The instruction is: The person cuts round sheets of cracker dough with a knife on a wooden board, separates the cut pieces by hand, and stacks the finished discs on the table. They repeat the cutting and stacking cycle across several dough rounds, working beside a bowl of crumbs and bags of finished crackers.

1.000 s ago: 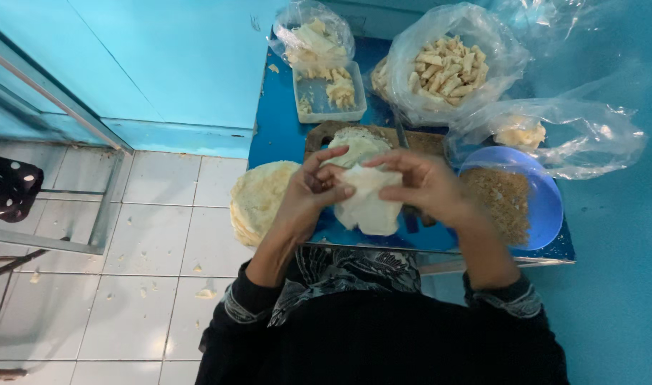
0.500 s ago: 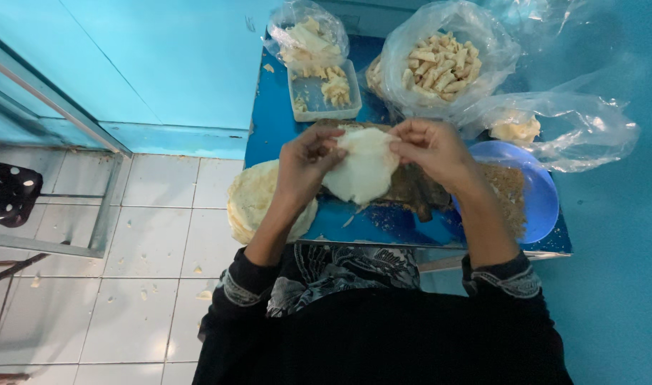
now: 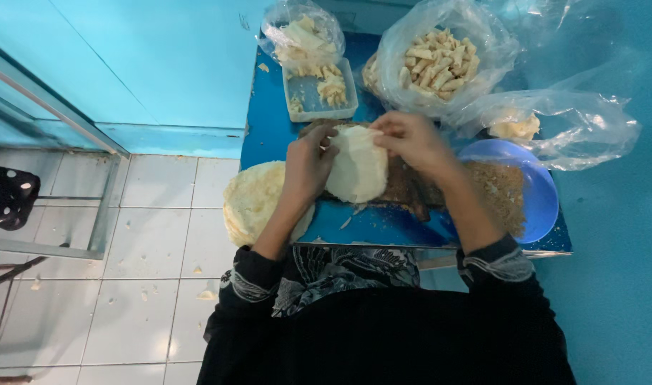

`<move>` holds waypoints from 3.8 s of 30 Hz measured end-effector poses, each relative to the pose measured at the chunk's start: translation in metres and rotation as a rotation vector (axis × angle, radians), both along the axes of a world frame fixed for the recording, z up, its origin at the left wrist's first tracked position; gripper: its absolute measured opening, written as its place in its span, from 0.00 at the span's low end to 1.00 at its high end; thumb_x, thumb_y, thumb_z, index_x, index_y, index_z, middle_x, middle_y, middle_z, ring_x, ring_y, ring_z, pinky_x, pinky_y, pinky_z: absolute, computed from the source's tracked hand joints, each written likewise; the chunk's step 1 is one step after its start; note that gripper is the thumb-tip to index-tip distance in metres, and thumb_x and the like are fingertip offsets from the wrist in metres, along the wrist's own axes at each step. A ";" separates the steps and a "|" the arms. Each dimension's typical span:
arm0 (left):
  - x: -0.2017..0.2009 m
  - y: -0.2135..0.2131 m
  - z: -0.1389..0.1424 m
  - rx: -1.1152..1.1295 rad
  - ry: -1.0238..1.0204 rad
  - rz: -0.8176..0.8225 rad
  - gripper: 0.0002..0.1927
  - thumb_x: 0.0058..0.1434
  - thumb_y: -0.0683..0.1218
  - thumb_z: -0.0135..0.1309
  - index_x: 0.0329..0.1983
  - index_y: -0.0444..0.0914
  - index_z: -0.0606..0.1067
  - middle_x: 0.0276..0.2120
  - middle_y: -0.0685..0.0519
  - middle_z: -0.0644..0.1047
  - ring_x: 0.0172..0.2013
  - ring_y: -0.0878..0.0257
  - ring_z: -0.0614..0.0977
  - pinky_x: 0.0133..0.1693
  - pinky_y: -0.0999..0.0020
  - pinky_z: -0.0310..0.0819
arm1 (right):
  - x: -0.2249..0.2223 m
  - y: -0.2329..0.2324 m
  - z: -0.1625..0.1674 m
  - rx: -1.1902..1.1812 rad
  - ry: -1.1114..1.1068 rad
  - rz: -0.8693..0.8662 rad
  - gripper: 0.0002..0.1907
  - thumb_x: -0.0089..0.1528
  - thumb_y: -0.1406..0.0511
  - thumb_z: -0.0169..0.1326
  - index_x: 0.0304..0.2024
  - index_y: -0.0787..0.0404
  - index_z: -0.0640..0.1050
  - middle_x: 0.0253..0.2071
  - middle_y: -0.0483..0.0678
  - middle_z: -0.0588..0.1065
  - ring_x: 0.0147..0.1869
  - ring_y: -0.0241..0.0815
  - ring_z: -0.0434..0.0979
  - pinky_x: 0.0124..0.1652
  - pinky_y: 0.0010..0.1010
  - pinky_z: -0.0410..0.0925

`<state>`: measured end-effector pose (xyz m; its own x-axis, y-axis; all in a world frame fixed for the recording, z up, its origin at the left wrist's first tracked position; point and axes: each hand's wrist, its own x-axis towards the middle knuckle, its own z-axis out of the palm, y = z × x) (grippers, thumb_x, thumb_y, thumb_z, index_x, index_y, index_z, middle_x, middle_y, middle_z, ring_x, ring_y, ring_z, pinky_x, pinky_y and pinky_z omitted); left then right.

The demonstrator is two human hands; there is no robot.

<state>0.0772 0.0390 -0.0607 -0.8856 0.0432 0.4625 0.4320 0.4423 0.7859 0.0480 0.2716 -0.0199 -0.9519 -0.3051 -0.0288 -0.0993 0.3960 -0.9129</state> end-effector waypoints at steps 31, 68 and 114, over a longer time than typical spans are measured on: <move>0.126 -0.003 -0.028 0.584 -0.612 -0.330 0.19 0.65 0.41 0.58 0.58 0.33 0.74 0.46 0.47 0.82 0.45 0.60 0.84 0.47 0.70 0.78 | 0.055 -0.023 -0.002 0.462 0.523 0.198 0.08 0.62 0.60 0.61 0.38 0.57 0.82 0.38 0.48 0.78 0.44 0.49 0.80 0.42 0.40 0.72; 0.157 -0.101 -0.052 0.041 -0.326 -0.730 0.11 0.60 0.40 0.64 0.44 0.33 0.78 0.55 0.44 0.82 0.52 0.53 0.87 0.50 0.61 0.81 | 0.252 0.099 0.051 0.479 0.432 -1.017 0.18 0.65 0.74 0.58 0.58 0.60 0.81 0.44 0.52 0.81 0.42 0.39 0.78 0.43 0.29 0.70; 0.210 -0.184 -0.189 -0.793 -0.752 -0.832 0.08 0.59 0.47 0.57 0.41 0.46 0.80 0.44 0.57 0.78 0.48 0.61 0.81 0.44 0.60 0.78 | 0.200 0.112 -0.003 0.638 0.465 -0.857 0.18 0.60 0.69 0.66 0.54 0.62 0.82 0.47 0.52 0.82 0.50 0.47 0.85 0.48 0.34 0.74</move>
